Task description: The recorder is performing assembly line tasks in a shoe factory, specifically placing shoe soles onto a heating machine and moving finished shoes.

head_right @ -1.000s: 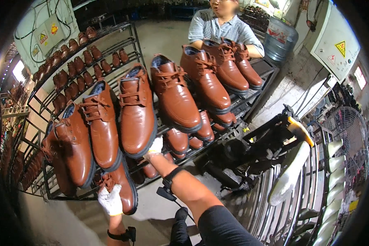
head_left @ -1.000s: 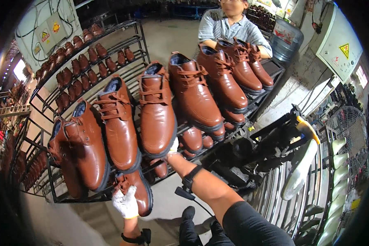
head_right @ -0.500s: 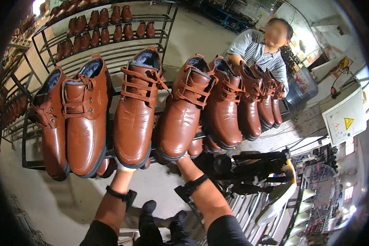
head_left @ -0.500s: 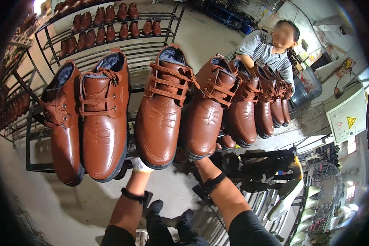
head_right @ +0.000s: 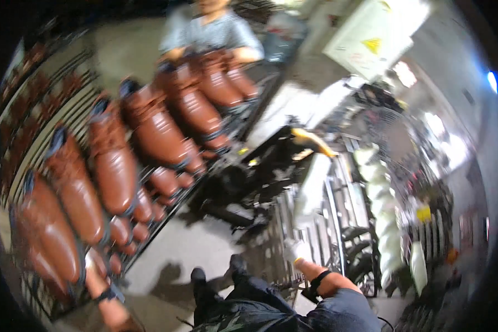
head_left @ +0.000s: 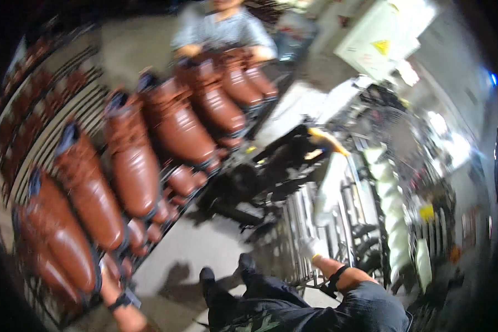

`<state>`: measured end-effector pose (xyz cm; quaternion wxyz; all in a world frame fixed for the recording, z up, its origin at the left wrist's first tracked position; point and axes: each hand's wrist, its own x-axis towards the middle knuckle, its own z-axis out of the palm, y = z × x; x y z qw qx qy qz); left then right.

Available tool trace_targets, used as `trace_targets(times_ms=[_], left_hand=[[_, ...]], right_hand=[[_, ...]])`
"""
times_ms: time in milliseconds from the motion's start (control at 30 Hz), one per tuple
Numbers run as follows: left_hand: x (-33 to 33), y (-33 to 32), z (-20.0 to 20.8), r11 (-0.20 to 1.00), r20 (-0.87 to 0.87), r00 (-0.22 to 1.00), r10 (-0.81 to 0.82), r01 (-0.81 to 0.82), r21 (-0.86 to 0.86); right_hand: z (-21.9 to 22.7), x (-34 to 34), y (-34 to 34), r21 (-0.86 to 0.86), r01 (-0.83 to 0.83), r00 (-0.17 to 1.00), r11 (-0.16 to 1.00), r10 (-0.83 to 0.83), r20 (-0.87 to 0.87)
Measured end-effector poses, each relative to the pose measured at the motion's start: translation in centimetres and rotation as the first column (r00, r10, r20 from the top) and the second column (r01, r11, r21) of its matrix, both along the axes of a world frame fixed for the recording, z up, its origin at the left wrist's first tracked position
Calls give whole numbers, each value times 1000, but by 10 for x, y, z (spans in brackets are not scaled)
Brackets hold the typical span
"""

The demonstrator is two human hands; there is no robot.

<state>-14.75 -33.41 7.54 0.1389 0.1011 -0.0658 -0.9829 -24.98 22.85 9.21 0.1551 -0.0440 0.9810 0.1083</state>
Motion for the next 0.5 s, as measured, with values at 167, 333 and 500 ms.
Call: trace_targets(times_ms=[167, 333, 500], left_hand=[[-19, 26, -47, 955, 30, 955, -294, 293, 51], [79, -3, -82, 907, 261, 870, -418, 415, 72], [157, -28, -136, 930, 396, 851, -345, 366, 25]], right_hand=[[164, -128, 42, -910, 128, 625, -394, -680, 382], [247, -211, -47, -472, 366, 813, 802, -522, -258], [258, -225, -6, -564, 197, 922, 802, -346, -171]])
